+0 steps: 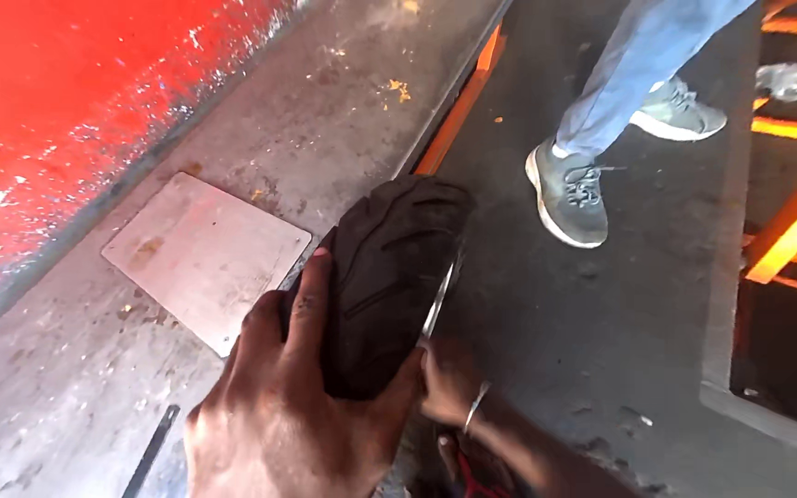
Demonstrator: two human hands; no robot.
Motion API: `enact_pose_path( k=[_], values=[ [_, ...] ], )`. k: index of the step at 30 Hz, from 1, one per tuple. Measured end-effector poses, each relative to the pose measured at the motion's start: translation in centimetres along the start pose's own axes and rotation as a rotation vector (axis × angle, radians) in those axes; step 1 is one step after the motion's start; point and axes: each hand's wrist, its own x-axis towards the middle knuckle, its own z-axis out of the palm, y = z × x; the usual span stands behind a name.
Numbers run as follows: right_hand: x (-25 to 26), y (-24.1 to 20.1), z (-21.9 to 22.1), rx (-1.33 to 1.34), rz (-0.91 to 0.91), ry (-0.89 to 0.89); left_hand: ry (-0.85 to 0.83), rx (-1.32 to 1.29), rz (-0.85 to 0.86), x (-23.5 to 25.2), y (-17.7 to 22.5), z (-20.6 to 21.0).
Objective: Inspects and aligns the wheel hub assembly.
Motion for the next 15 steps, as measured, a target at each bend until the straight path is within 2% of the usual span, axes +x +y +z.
enact_pose_path(
  k=[2, 3, 5, 7, 9, 10, 11, 12, 13, 14, 15],
  values=[
    [-1.4, -1.3, 1.8, 0.217, -0.066, 0.003, 0.005, -0.009, -0.007, 0.3, 0.3, -0.1],
    [-1.2, -0.7, 1.7, 0.234, -0.112, -0.012, 0.003, -0.005, -0.005, 0.3, 0.3, -0.1],
    [0.4, 2.2, 0.1, 0.026, -0.191, -0.056, -0.001, -0.003, 0.007, -0.1, 0.2, -0.1],
    [1.6, 3.7, -0.1, -0.175, -0.253, 0.166, -0.001, -0.010, 0.007, -0.1, 0.1, 0.1],
    [-0.5, 0.0, 1.1, 0.036, -0.046, 0.057, -0.010, -0.015, -0.005, 0.1, 0.2, -0.1],
    [-1.4, -1.2, 2.2, 0.171, -0.046, 0.119, -0.001, -0.018, -0.010, 0.3, 0.4, -0.1],
    [-1.8, -1.7, 2.3, 0.252, -0.052, 0.091, 0.009, -0.020, -0.008, 0.5, 0.4, -0.1],
    [-1.6, -1.1, 1.9, 0.252, -0.083, 0.028, 0.009, -0.017, -0.004, 0.4, 0.4, -0.1],
    [-0.9, 0.0, 0.9, 0.137, -0.096, -0.071, 0.003, -0.014, 0.002, 0.1, 0.2, -0.1],
    [0.2, 1.9, 0.2, -0.059, -0.181, 0.016, 0.001, -0.014, 0.005, -0.1, 0.1, 0.0],
    [1.7, 4.1, 0.2, -0.262, -0.328, 0.292, 0.001, -0.016, 0.004, -0.1, 0.1, 0.1]
  ],
)
